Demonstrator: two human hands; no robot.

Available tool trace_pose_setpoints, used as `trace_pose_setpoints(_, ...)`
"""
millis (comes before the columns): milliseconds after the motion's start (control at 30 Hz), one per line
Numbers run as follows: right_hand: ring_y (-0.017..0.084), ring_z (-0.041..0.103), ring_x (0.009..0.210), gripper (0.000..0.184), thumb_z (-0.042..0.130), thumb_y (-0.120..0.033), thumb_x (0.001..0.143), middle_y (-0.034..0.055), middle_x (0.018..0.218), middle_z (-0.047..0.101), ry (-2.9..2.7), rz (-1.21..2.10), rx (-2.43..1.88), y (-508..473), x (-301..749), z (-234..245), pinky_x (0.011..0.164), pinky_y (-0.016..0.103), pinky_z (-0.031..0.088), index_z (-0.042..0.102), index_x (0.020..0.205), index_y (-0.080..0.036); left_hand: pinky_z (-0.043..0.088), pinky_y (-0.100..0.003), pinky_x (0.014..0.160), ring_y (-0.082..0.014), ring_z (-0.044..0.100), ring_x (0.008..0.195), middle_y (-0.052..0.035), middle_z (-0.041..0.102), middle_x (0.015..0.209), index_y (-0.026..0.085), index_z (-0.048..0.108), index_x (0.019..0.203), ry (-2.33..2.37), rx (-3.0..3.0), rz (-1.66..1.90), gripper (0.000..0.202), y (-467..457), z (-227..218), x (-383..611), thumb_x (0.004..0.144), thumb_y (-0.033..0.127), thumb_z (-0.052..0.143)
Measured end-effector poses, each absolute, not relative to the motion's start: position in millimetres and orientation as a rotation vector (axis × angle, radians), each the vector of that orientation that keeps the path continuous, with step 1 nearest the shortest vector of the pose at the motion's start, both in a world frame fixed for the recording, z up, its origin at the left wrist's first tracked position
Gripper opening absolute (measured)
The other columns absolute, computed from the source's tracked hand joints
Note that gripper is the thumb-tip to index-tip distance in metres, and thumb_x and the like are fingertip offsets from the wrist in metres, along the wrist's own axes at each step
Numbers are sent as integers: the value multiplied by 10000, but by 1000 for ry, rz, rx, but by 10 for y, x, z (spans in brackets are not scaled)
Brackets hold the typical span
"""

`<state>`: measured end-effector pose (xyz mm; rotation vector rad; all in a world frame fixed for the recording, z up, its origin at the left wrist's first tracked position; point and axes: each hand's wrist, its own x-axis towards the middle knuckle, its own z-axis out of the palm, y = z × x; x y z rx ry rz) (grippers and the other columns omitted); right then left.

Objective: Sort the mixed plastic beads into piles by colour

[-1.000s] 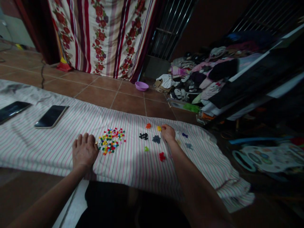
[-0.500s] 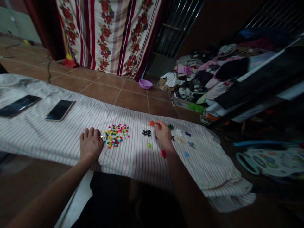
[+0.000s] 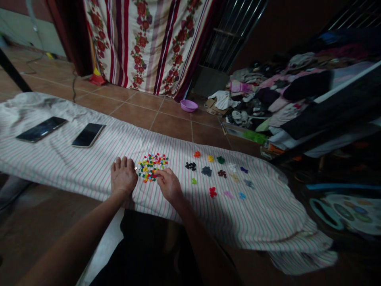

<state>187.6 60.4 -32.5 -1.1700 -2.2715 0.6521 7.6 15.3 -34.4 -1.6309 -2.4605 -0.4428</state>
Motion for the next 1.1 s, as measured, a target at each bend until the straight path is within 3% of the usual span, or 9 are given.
trace_pose_setpoints(467, 180, 596, 1007, 325, 435, -175, 942, 48, 1073, 635, -2506, 470, -1310, 512, 1786, -208, 856, 285, 487, 638, 1180, -264, 332, -470, 1020, -335, 435, 1271, -158, 594, 1253, 158, 602, 1081, -2412, -1619, -481, 325, 152, -382, 57, 890, 253, 357)
trace_pose_setpoints(1100, 167, 585, 1003, 244, 438, -179, 945, 45, 1095, 600, -2472, 470, -1264, 542, 1778, -251, 856, 280, 488, 627, 1080, -252, 332, -458, 1033, -329, 438, 1277, -139, 600, 1259, 166, 597, 1090, -2412, -1601, -451, 319, 166, -404, 54, 876, 246, 374)
